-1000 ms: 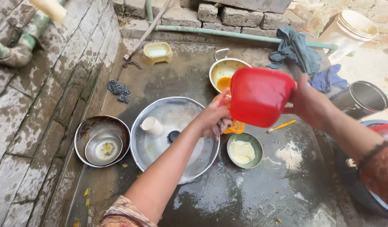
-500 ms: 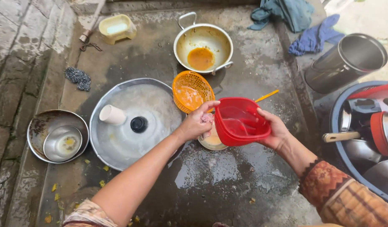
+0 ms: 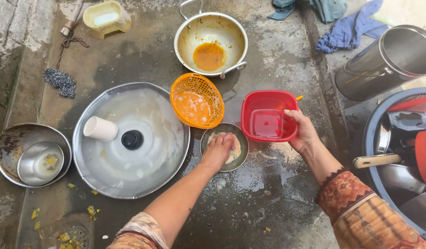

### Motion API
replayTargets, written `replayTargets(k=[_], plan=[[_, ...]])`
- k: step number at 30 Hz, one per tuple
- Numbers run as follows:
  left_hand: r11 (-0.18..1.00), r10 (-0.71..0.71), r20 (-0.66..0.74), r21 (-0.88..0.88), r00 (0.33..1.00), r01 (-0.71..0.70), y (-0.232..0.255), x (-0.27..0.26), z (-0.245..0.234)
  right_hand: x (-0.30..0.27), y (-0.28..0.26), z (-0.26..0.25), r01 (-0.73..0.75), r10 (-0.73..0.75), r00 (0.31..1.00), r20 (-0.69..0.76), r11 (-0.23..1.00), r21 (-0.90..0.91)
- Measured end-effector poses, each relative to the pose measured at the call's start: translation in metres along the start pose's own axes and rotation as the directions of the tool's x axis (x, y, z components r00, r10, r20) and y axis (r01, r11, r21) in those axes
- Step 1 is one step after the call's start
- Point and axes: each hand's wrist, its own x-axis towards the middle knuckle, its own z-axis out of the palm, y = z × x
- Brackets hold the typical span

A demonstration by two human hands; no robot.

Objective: Washing various pots and containers and then preparing raw animal parts by rinsing and cutting them.

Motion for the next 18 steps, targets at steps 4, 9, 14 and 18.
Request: replayTargets(k=[4,9,14,18], plan=[[0.992,-0.084,0.071,-0.088,0.994,0.09,0.003,-0.002,-0.007,-0.003,0.007,0.028,0.11,-0.097,0.991,0.091,0.982,-0.153],[0.941,-0.229,0.114,-0.227,0.967,0.25,0.008,0.0,-0.04,0.0,0.008,0.037,0.183,-0.156,0.98,0.126,0.952,-0.244],[0.823,-0.226,-0.188,-0.562,0.956,0.083,0.03,-0.024,-0.113,-0.005,0.008,0.037,0.245,-0.233,0.97,0.075,0.924,-0.293],[0.826,-0.14,-0.365,-0.555,0.92,-0.095,0.058,0.001,-0.165,-0.015,0.012,0.06,0.236,-0.218,0.971,0.094,0.927,-0.292]])
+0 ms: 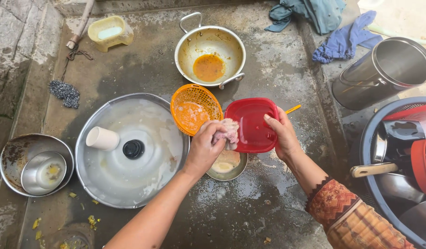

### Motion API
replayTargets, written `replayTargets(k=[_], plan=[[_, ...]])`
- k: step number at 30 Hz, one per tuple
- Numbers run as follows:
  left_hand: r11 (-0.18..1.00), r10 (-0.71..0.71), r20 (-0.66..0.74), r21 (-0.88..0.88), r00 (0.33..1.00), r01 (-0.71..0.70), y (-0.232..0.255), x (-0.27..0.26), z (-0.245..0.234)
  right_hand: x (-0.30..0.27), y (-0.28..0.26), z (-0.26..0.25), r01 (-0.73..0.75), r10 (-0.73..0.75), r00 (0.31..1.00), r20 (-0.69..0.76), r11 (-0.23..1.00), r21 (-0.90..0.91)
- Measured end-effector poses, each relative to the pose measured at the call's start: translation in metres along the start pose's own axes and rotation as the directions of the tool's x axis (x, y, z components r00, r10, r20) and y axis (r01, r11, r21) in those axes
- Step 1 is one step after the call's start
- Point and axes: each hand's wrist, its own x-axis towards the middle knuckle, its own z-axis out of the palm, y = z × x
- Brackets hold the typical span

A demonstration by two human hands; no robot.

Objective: Washing various pots and containers and then preparing raw animal parts by rinsing and cutting them.

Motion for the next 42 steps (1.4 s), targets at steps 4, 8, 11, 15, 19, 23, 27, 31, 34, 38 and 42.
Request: replayTargets(k=[4,8,11,15,19,23,27,31,34,38,42], plan=[[0.983,0.157,0.076,0.082,0.985,-0.163,0.01,0.029,0.008,-0.008,0.0,0.03,-0.015,0.012,0.996,0.094,0.999,0.03],[0.904,-0.19,0.314,0.426,0.93,0.041,-0.001,0.032,0.023,-0.014,-0.001,0.046,-0.036,0.031,0.989,0.148,0.999,0.036],[0.906,-0.096,0.398,0.415,0.912,-0.086,-0.005,0.019,0.039,-0.01,-0.005,0.046,-0.022,-0.001,0.981,0.194,0.993,0.116],[0.941,0.2,0.355,0.19,0.913,-0.28,-0.003,0.02,0.048,-0.009,-0.008,0.05,-0.029,-0.002,0.977,0.214,0.989,0.142],[0.866,0.206,0.398,0.352,0.894,-0.356,-0.017,0.035,0.051,-0.019,-0.014,0.064,-0.092,0.063,0.982,0.18,0.983,0.158],[0.618,0.429,0.282,0.601,0.858,-0.506,-0.017,0.045,0.042,-0.021,-0.01,0.065,-0.064,0.044,0.991,0.129,0.986,0.154],[0.383,0.303,0.304,0.829,0.903,-0.408,-0.01,0.048,0.039,-0.025,-0.028,0.068,0.031,-0.038,0.997,0.063,0.993,0.117],[0.625,-0.085,0.394,0.737,0.915,-0.259,-0.005,0.036,0.046,-0.019,-0.019,0.053,0.084,-0.087,0.996,0.024,0.991,0.107],[0.796,-0.199,0.454,0.592,0.869,-0.127,0.009,0.034,0.044,-0.018,-0.023,0.052,0.107,-0.11,0.993,0.028,0.989,0.099],[0.949,0.183,0.373,0.177,0.91,-0.263,0.001,0.031,0.057,-0.023,-0.026,0.057,0.064,-0.07,0.997,0.032,0.986,0.153],[0.96,0.197,0.293,0.137,0.936,-0.245,0.008,0.041,0.066,-0.023,-0.022,0.061,0.029,-0.037,0.998,0.04,0.984,0.178]])
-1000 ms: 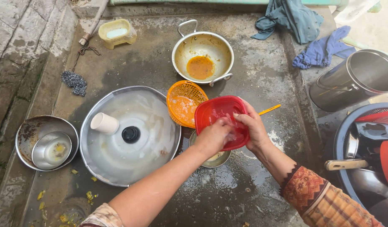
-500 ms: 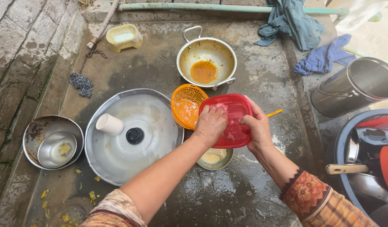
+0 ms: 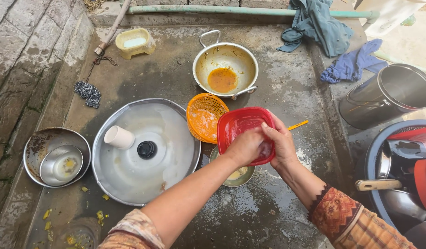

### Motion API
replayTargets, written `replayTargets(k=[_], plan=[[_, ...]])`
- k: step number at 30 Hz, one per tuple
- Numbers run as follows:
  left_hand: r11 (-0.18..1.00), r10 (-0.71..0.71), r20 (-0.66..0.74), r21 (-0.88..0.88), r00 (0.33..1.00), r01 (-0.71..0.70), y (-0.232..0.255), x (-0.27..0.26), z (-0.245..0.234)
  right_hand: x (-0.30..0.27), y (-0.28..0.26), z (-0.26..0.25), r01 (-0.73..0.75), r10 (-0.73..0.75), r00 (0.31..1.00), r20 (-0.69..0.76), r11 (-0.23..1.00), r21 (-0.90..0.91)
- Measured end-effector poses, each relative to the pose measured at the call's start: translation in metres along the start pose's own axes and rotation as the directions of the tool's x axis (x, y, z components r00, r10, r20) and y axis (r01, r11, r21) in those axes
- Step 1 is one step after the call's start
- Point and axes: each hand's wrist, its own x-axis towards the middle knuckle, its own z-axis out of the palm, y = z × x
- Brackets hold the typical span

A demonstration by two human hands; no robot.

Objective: Washing various pots and containers and then preparing raw animal parts by rinsing and cutting them.

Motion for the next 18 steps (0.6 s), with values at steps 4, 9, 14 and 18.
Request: replayTargets(k=[4,9,14,18], plan=[[0.936,0.014,0.128,0.348,0.992,-0.058,-0.014,0.006,-0.01,-0.003,0.003,0.003,-0.076,0.076,0.997,-0.007,0.997,0.014],[0.545,0.343,0.149,0.773,0.927,-0.326,-0.033,-0.001,-0.02,0.003,0.009,-0.004,-0.038,0.039,0.999,0.011,0.998,-0.049],[0.792,-0.135,0.376,0.597,0.917,-0.128,-0.036,-0.016,-0.038,0.004,0.009,-0.003,0.081,-0.079,0.997,0.024,0.988,-0.129],[0.911,-0.352,0.435,0.361,0.829,0.198,0.008,-0.035,-0.03,0.003,0.011,-0.003,0.158,-0.156,0.987,0.022,0.972,-0.172]])
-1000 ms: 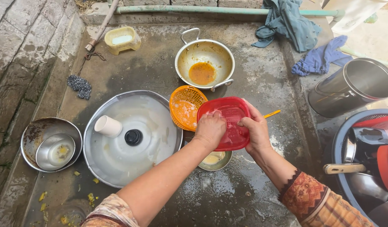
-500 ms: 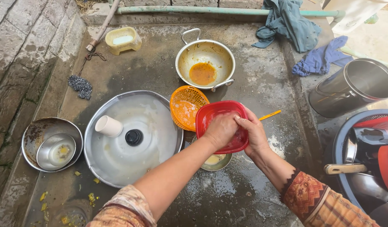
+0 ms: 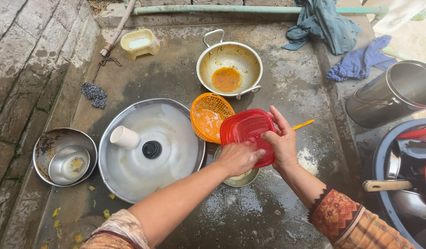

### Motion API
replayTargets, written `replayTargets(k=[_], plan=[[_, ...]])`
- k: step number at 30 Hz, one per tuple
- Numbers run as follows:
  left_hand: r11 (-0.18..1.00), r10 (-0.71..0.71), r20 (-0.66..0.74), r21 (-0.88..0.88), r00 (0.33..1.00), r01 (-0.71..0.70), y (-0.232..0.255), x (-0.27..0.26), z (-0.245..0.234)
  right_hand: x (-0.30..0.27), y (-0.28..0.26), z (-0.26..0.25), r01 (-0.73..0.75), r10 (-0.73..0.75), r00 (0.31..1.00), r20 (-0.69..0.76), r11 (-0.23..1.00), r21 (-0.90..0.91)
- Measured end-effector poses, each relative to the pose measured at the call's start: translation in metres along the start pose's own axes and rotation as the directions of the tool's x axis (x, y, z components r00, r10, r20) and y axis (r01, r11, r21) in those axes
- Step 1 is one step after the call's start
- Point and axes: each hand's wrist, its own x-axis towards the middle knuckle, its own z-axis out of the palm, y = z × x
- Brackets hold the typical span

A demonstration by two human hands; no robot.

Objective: Washing various pots and containers and then preparing raw animal parts by rinsing and cutting them.

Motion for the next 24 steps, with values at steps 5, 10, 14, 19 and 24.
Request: replayTargets(k=[5,10,14,19,24], plan=[[0.824,0.515,-0.323,0.44,0.794,-0.356,-0.007,-0.016,0.019,0.018,0.022,-0.038,-0.094,0.095,0.995,-0.013,0.995,0.012],[0.817,0.509,-0.275,0.452,0.816,-0.357,-0.03,-0.005,0.01,0.006,-0.012,-0.009,-0.169,0.169,0.986,-0.007,0.986,-0.006],[0.956,0.266,-0.42,0.229,0.868,-0.182,0.008,0.013,0.016,-0.016,0.008,0.008,-0.159,0.165,0.98,-0.106,0.985,0.063],[0.861,0.503,-0.499,0.359,0.705,-0.36,-0.003,0.004,0.008,-0.005,0.021,-0.03,-0.183,0.182,0.978,-0.099,0.983,-0.001],[0.64,0.754,-0.429,0.649,0.497,-0.411,-0.04,-0.006,-0.013,0.003,0.007,-0.029,-0.363,0.355,0.924,-0.14,0.931,-0.036]])
